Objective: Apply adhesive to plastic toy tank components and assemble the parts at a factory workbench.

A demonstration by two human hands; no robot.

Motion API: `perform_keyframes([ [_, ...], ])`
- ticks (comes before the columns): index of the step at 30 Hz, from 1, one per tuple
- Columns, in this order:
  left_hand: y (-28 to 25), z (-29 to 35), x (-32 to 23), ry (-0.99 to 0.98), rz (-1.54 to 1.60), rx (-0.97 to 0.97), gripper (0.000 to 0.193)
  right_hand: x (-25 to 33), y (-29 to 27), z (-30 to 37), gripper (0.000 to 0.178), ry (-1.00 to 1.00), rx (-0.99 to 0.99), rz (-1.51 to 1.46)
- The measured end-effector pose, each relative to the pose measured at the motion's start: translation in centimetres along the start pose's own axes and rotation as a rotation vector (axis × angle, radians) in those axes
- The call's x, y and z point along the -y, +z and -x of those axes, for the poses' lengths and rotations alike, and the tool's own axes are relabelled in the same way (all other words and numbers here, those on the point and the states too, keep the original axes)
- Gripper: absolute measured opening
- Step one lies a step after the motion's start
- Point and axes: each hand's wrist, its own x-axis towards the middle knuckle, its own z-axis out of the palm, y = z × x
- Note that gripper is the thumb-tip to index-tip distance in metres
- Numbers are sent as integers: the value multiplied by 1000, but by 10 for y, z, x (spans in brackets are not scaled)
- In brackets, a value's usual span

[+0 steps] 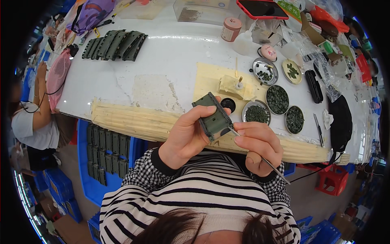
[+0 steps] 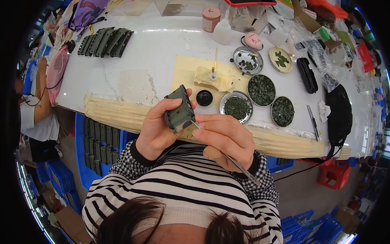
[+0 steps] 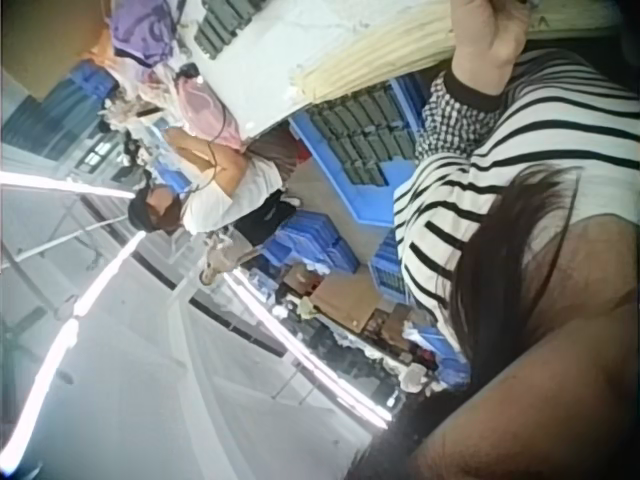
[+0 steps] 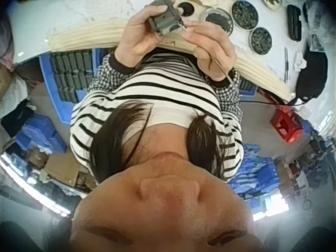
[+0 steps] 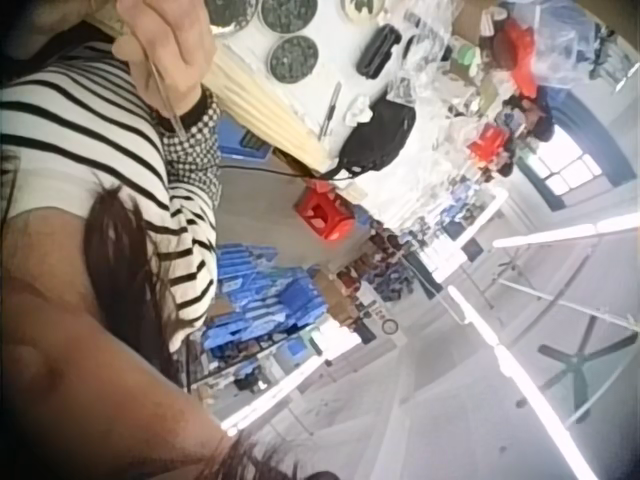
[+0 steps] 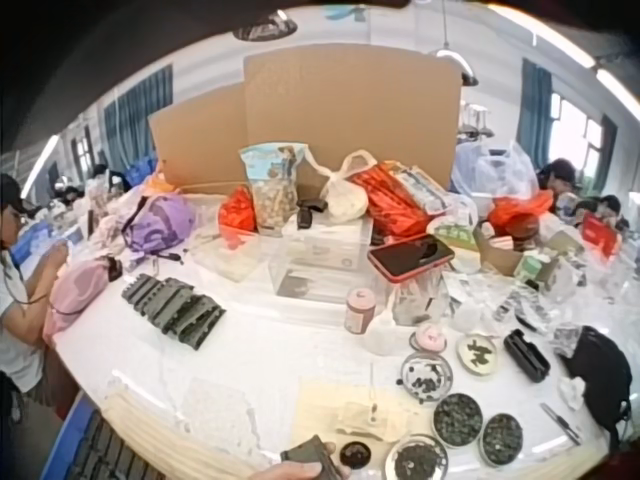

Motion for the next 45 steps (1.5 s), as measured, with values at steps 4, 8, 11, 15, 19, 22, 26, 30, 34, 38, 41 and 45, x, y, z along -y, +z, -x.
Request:
perform_keyframes([
  [4,1,0,-1,-28,18,0,36,1,-2,-2,30,1,20,5],
  [8,5,1,-1,-30,31,-54,36,0,-1,-1,30,-4,10,8],
  [11,4,1,-1,-32,31,-51,36,0,0,-2,30,-2,5,1],
  [15,3,1,-2,-43,44,-27,36,2,-1,-3,31,6,26,5],
  [19,3,1,-2,-44,43,-20,36,4,-3,-4,32,15,43,12],
  [22,3,1,-2,-44,50,-28,36,4,-3,-5,34,17,46,15],
  [26,-2,0,-1,-43,60,4,35,3,-2,-6,36,11,52,20],
  [30,-9,-2,-2,-42,51,56,30,2,-1,-6,35,13,49,20],
  [34,-6,-2,-10,-32,1,132,34,2,-5,-5,27,87,-40,-53],
  [38,-7,-3,-16,172,-168,106,39,-2,-27,-7,17,257,-190,12],
  [41,-13,-6,-16,289,-287,51,38,-18,-35,8,13,478,-153,173],
  [45,-21,-11,-13,278,-353,51,36,-29,-30,21,10,515,-107,333],
])
